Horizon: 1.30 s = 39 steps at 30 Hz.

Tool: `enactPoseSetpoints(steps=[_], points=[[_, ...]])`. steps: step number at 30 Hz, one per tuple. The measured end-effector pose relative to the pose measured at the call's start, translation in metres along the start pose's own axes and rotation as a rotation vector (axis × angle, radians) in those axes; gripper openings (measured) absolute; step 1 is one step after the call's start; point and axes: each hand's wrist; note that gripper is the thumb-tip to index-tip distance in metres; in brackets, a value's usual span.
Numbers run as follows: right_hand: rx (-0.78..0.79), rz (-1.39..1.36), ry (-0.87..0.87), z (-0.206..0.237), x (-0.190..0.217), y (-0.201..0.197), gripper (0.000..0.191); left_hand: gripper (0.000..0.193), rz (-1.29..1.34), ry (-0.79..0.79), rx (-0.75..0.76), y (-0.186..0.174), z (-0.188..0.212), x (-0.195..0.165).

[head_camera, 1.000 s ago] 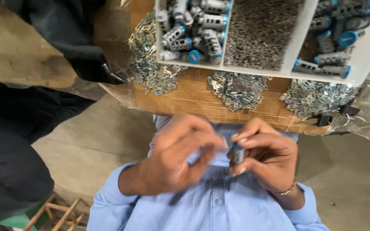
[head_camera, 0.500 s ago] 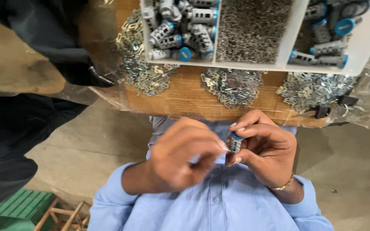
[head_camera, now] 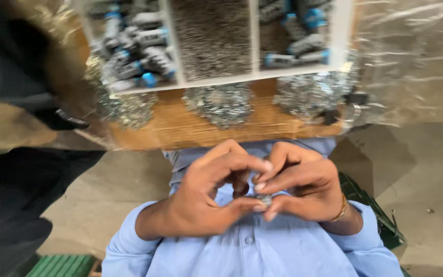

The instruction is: The person assembles small key cylinders by inserting metal pins into cylindrical housings. They repeatedly pick up pins from a compartmentalized tray and press them into the cylinders, then place the assembled units back into the tray.

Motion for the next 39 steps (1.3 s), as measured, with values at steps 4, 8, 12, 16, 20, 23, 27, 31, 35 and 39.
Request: enactPoseSetpoints(steps=[4,8,12,16,20,23,27,31,35,39], points=[[-0.384,0.159,-0.143,0.025,0.017,-0.015,0.025,0.039,-0.709,0.544,-0.339,0.025,-0.023,-0.017],[-0.632,0.217,-0.304,0.048,0.018,-0.037,0.021,0.031,-1.145,0.714,-0.620,0.050,-0.066,-0.011],[-0.719,0.264,-0.304,0.060,0.014,-0.049,0.021,0.010,-1.199,0.705,-0.568,0.055,-0.090,-0.007],[-0.772,0.088,-0.180,0.047,0.006,-0.039,0.020,0.013,-0.618,0.719,-0.349,0.032,-0.069,-0.031],[-0.597,-0.040,-0.109,0.020,0.001,-0.014,0.020,0.023,0.631,0.427,-0.148,-0.001,-0.023,-0.036],[-0.443,-0.018,0.113,0.000,-0.003,0.004,0.023,0.025,0.217,0.494,-0.213,-0.008,-0.015,-0.008],[-0.333,-0.211,0.155,-0.020,-0.012,0.018,0.024,0.023,0.039,0.593,-0.451,-0.013,-0.002,0.038],[-0.330,-0.296,0.188,-0.023,-0.013,0.018,0.022,0.025,-0.105,0.573,-0.429,-0.021,0.005,0.058],[-0.191,-0.180,0.376,-0.018,-0.005,0.013,0.042,0.027,-0.194,0.638,-0.448,-0.022,-0.004,0.041],[-0.216,-0.308,0.290,-0.009,0.000,0.016,0.047,0.034,-0.282,0.635,-0.369,-0.029,-0.006,0.011]])
Point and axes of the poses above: each hand's wrist, its own z-axis away from the middle knuckle, its own y-axis out of the palm, x = y × z, and after that the axes turned 13 degrees about -y, right-handed
